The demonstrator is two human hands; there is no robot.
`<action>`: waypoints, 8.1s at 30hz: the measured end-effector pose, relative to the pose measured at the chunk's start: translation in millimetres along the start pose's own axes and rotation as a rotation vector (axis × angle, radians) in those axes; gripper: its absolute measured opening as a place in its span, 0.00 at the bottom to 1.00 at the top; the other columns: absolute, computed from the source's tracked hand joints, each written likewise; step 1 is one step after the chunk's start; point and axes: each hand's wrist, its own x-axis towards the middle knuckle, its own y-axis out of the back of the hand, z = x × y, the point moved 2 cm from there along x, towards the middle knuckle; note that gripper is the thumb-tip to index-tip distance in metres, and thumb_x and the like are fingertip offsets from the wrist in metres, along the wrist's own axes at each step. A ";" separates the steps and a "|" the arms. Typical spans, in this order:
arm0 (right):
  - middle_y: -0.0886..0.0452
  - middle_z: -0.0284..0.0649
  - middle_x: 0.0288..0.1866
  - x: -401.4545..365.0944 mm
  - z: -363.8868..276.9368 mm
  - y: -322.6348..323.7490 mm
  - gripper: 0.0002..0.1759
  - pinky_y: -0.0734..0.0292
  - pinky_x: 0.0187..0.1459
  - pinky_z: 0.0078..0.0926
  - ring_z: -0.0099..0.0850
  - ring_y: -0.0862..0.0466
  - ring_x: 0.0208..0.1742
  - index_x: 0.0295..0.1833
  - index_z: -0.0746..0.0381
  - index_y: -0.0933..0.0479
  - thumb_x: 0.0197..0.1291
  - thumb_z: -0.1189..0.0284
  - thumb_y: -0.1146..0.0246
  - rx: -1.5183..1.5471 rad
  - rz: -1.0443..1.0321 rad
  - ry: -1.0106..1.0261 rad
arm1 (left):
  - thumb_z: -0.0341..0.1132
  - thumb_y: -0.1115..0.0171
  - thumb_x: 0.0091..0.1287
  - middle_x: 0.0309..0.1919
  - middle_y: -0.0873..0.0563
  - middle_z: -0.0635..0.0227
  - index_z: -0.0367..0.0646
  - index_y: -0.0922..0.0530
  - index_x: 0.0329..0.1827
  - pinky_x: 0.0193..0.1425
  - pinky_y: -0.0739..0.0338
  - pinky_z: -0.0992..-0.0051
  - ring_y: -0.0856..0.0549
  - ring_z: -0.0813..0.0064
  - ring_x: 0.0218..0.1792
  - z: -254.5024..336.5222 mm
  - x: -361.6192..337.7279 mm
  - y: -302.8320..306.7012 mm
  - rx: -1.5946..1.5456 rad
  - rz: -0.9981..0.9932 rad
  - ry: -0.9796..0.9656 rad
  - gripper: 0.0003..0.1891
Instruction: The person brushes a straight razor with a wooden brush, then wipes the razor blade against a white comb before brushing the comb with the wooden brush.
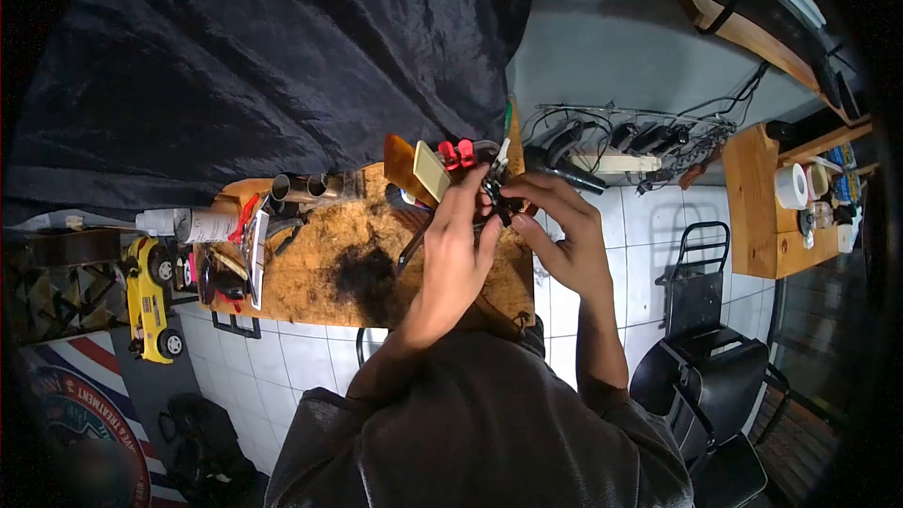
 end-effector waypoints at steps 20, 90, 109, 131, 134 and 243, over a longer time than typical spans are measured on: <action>0.22 0.45 0.50 -19.9 22.8 -10.1 0.19 0.25 0.45 0.22 0.29 0.21 0.49 0.57 0.68 0.26 0.60 0.78 0.37 0.147 0.124 -0.151 | 0.19 0.42 0.61 0.48 0.24 0.45 0.31 0.40 0.69 0.51 0.23 0.64 0.20 0.49 0.49 1.1 -2.6 -2.3 0.010 -0.084 -0.068 0.31; 0.19 0.57 0.38 20.4 -6.0 -382.7 0.26 0.23 0.38 0.42 0.55 0.19 0.39 0.53 0.66 0.24 0.51 0.64 0.29 -0.995 -0.323 -0.083 | 0.32 0.39 0.66 0.35 0.17 0.57 0.38 0.24 0.52 0.36 0.22 0.72 0.15 0.67 0.34 -227.2 -166.3 325.7 -0.346 -0.097 0.164 0.14; 0.16 0.50 0.35 -27.7 -94.6 -363.9 0.20 0.22 0.32 0.35 0.45 0.15 0.32 0.48 0.64 0.20 0.51 0.67 0.27 -0.666 -0.017 -0.247 | 0.27 0.43 0.70 0.40 0.19 0.72 0.35 0.26 0.53 0.45 0.26 0.82 0.21 0.86 0.41 -229.6 -131.8 280.6 -1.116 -0.235 0.389 0.11; 0.25 0.51 0.59 -144.7 -95.8 -302.1 0.34 0.35 0.62 0.35 0.40 0.25 0.59 0.65 0.68 0.34 0.71 0.48 0.54 -0.069 0.265 -0.482 | 0.41 0.50 0.75 0.66 0.32 0.59 0.37 0.37 0.69 0.63 0.28 0.57 0.25 0.62 0.61 -201.9 -129.7 249.8 -1.375 -0.594 0.700 0.24; 0.20 0.49 0.52 -127.9 -128.3 -307.5 0.21 0.27 0.51 0.33 0.41 0.22 0.44 0.62 0.65 0.26 0.66 0.68 0.41 -0.169 -0.033 -0.278 | 0.42 0.50 0.74 0.65 0.29 0.57 0.39 0.33 0.65 0.63 0.28 0.54 0.24 0.61 0.61 -218.0 -136.8 250.9 -1.327 -0.613 0.501 0.22; 0.20 0.45 0.31 -77.9 -62.5 -198.8 0.21 0.25 0.32 0.29 0.36 0.20 0.28 0.40 0.69 0.18 0.42 0.68 0.23 -0.448 0.163 -0.306 | 0.19 0.47 0.68 0.56 0.22 0.60 0.44 0.28 0.58 0.61 0.23 0.61 0.21 0.57 0.58 -177.3 -114.4 208.9 -1.268 -0.309 0.585 0.17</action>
